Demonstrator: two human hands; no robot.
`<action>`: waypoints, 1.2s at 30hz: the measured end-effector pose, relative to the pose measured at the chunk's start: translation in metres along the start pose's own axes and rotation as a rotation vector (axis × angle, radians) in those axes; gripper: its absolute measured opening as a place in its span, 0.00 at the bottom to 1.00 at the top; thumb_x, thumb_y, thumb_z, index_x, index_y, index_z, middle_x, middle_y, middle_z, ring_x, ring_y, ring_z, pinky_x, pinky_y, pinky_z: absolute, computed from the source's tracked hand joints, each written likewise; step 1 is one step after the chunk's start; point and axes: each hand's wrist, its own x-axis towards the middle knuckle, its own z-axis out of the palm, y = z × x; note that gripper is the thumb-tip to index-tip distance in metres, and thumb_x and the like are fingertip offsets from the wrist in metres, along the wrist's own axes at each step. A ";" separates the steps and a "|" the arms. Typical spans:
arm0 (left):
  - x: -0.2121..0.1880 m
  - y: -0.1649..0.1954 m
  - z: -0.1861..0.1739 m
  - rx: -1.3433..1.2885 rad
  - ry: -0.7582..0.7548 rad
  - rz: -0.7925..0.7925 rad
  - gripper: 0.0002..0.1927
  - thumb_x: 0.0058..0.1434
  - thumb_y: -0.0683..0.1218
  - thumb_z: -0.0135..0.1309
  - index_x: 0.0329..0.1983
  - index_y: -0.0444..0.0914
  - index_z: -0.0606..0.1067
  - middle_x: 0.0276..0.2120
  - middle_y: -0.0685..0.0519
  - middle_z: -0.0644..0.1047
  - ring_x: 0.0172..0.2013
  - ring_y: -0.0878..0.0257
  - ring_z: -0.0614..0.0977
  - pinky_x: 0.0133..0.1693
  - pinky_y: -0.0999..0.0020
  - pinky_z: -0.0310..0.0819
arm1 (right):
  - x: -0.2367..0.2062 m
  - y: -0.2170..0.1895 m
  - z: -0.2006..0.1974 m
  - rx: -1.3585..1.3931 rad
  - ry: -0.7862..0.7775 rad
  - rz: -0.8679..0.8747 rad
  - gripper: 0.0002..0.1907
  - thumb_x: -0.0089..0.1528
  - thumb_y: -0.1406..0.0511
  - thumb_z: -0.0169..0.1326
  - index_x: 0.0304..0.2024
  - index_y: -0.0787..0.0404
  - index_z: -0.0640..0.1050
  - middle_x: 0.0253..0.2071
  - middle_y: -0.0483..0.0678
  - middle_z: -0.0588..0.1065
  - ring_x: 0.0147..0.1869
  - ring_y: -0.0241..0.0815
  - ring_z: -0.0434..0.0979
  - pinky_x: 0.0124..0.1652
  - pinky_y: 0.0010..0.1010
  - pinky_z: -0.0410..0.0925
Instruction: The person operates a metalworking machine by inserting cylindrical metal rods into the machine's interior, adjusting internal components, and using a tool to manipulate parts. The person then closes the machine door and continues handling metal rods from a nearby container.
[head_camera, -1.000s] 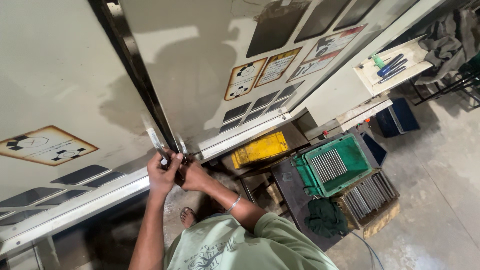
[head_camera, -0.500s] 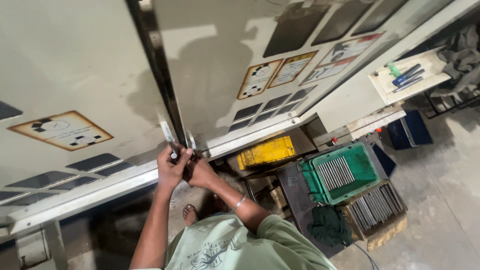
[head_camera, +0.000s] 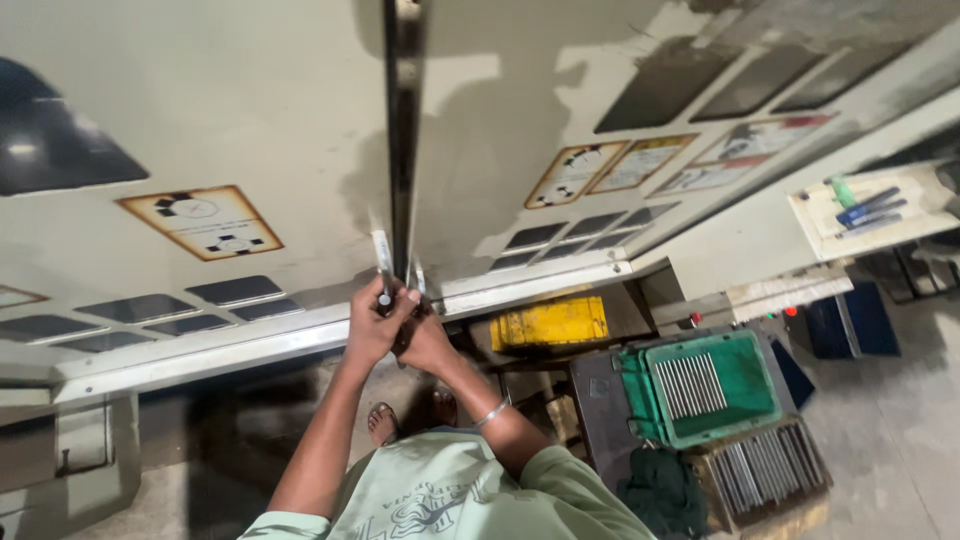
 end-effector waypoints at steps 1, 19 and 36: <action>0.001 0.001 0.000 0.010 -0.002 0.008 0.12 0.63 0.43 0.63 0.32 0.35 0.71 0.25 0.60 0.69 0.28 0.73 0.68 0.30 0.75 0.64 | 0.000 0.000 0.000 -0.026 -0.004 -0.009 0.20 0.54 0.68 0.58 0.49 0.65 0.75 0.50 0.60 0.75 0.56 0.62 0.74 0.55 0.50 0.67; 0.003 0.020 0.003 0.044 0.039 0.075 0.11 0.62 0.42 0.62 0.35 0.34 0.71 0.26 0.58 0.70 0.31 0.72 0.70 0.34 0.73 0.68 | 0.004 -0.003 -0.004 0.052 -0.009 -0.011 0.23 0.55 0.70 0.56 0.53 0.68 0.72 0.54 0.62 0.74 0.59 0.66 0.72 0.56 0.51 0.66; 0.002 0.018 0.004 0.043 0.047 0.025 0.11 0.63 0.42 0.63 0.35 0.33 0.72 0.26 0.59 0.69 0.30 0.71 0.69 0.33 0.74 0.66 | 0.004 -0.004 -0.009 0.212 -0.054 0.138 0.22 0.57 0.66 0.60 0.53 0.63 0.76 0.53 0.58 0.78 0.58 0.63 0.76 0.55 0.48 0.70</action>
